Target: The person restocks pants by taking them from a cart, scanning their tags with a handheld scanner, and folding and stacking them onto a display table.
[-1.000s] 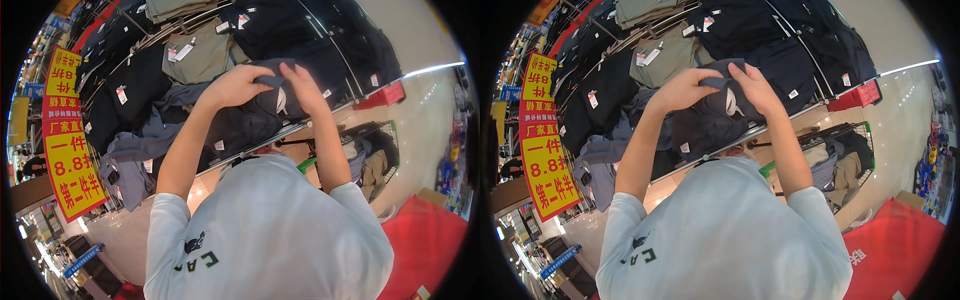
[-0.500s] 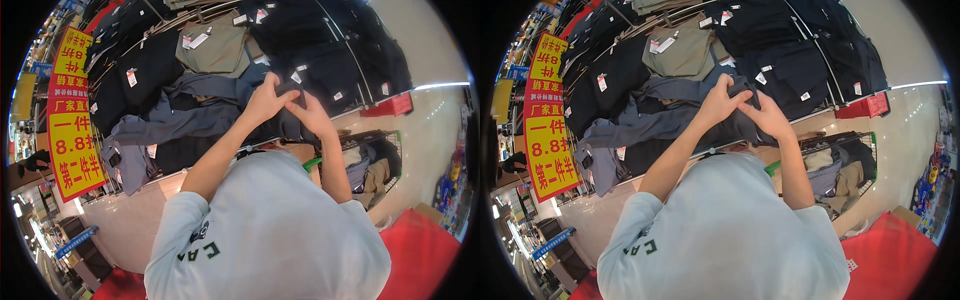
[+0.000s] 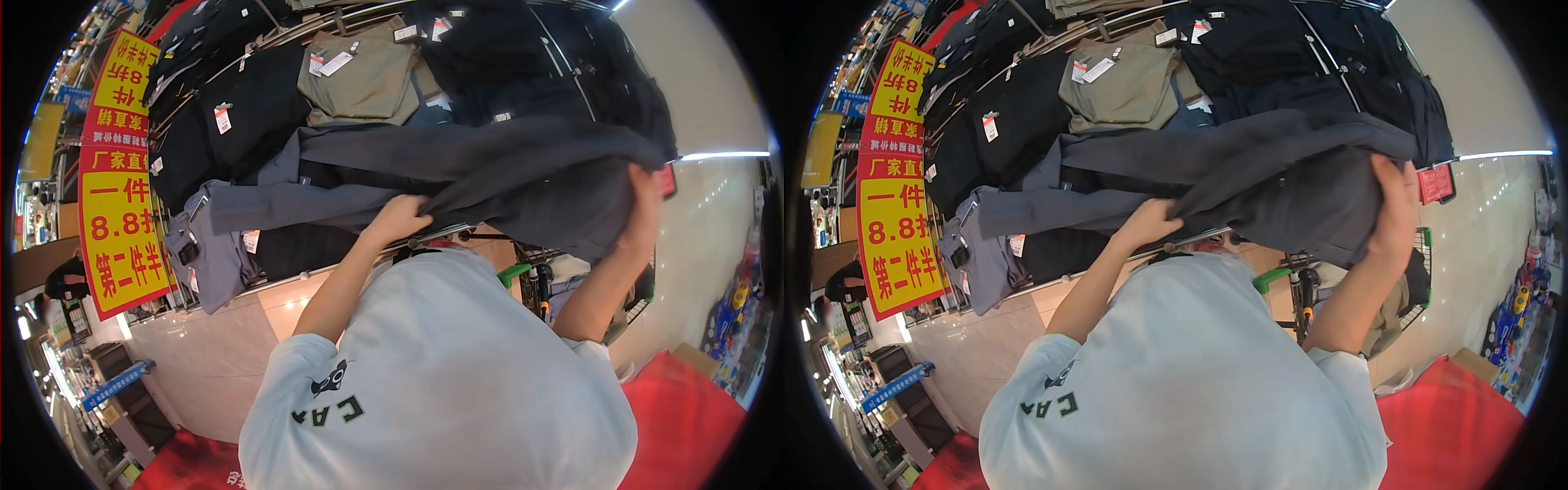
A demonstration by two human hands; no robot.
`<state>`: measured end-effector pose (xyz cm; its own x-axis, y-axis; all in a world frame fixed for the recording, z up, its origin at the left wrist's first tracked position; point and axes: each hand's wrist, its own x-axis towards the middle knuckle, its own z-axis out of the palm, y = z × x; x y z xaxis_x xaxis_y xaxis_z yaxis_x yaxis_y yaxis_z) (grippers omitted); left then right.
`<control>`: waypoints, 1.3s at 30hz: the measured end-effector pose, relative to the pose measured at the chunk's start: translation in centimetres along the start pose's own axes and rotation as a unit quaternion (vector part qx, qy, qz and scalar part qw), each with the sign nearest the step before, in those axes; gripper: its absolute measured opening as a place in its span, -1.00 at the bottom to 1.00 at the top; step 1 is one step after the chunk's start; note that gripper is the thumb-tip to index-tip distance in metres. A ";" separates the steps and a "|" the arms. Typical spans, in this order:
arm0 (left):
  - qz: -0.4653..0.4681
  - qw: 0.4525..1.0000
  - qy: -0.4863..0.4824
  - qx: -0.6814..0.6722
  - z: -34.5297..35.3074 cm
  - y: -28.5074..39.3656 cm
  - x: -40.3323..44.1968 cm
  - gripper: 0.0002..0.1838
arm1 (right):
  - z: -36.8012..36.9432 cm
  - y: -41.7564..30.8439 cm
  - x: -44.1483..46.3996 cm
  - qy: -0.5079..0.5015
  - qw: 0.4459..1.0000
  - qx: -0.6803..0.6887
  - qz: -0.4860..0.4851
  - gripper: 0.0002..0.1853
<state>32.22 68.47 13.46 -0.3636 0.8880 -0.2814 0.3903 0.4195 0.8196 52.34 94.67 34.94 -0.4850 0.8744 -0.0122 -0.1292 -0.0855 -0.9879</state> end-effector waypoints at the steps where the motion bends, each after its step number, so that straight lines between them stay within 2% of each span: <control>1: 0.001 1.000 0.014 0.011 0.7 -3.4 0.0 -0.65 | -0.5 -0.5 0.3 0.033 0.999 0.009 0.006 -0.67; 5: -0.110 0.987 0.052 0.108 -0.1 -13.3 -2.1 -0.69 | -2.4 -0.4 2.6 -0.023 1.000 0.001 0.013 -0.66; 8: -0.128 0.964 0.210 0.106 -3.9 -16.3 -4.2 -0.72 | -3.8 1.6 4.6 -0.022 0.996 -0.065 0.064 -0.65; 10: -0.128 0.944 0.289 0.095 -8.8 -16.1 -5.3 -0.73 | -5.2 3.6 5.9 -0.029 0.989 -0.068 0.127 -0.63; 11: -0.119 0.935 0.319 0.103 -11.6 -15.6 -5.6 -0.74 | -6.3 4.7 6.7 -0.029 0.989 -0.069 0.127 -0.63; 12: -0.105 0.917 0.357 0.141 -14.4 -14.3 -5.9 -0.77 | -7.5 5.8 7.5 -0.019 0.986 -0.056 0.155 -0.63; 13: -0.065 0.913 0.369 0.163 -17.4 -12.9 -5.8 -0.80 | -8.5 6.7 8.2 -0.010 0.982 -0.043 0.183 -0.62; 17: -0.011 0.875 0.402 0.269 -25.4 -9.3 -2.1 -0.85 | -10.5 8.3 9.7 -0.002 0.978 -0.009 0.209 -0.60; 19: 0.021 0.771 0.448 0.452 -26.6 -11.4 1.3 -0.85 | -11.0 8.7 10.1 0.003 0.975 0.013 0.221 -0.58; 20: -0.043 0.720 0.449 0.528 -25.4 -12.5 2.6 -0.74 | -11.2 9.1 10.1 0.008 0.975 0.012 0.222 -0.58; 21: -0.126 0.721 0.418 0.538 -23.1 -12.8 4.0 -0.63 | -11.1 9.5 10.0 0.034 0.974 -0.047 0.219 -0.58; 22: -0.116 0.752 0.388 0.520 -20.6 -12.4 5.1 -0.59 | -11.1 9.9 10.1 0.061 0.969 -0.106 0.215 -0.58; 24: 0.035 0.839 0.344 0.420 -14.9 -10.7 7.2 -0.56 | -10.4 10.9 9.5 0.086 0.963 -0.156 0.203 -0.58; 25: 0.074 0.854 0.347 0.381 -11.4 -10.1 8.0 -0.47 | -10.4 11.6 8.9 0.103 0.954 -0.204 0.196 -0.59; 26: 0.072 0.885 0.314 0.337 -8.5 -8.7 8.7 -0.39 | -10.9 12.8 8.9 0.074 0.959 -0.182 0.203 -0.60; 27: 0.108 0.894 0.310 0.306 -6.0 -6.6 9.2 -0.33 | -11.5 13.6 8.8 0.044 0.963 -0.161 0.210 -0.61; 29: 0.160 0.926 0.264 0.216 -2.6 -1.7 10.2 -0.23 | -9.6 12.2 7.6 0.047 0.964 -0.138 0.223 -0.62; 32: 0.253 0.939 0.181 0.148 0.2 5.8 11.4 0.12 | -8.0 10.6 6.5 0.031 0.970 -0.077 0.227 -0.62; 34: 0.332 0.927 0.140 0.108 2.0 9.9 12.0 0.32 | -6.1 9.2 5.5 -0.002 0.976 -0.048 0.215 -0.63; 37: 0.359 0.927 0.079 0.076 4.3 13.9 12.4 0.44 | -4.1 8.0 3.9 -0.049 0.973 -0.075 0.211 -0.65; 39: 0.356 0.931 0.060 0.054 5.6 14.3 13.2 0.44 | -3.0 7.5 3.2 -0.064 0.975 -0.098 0.187 -0.69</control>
<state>37.71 87.21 18.70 -0.0694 0.9233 0.3777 0.6484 -0.2460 0.7205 52.42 98.23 27.05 -0.5719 0.7317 -0.3709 0.2401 -0.2830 -0.9286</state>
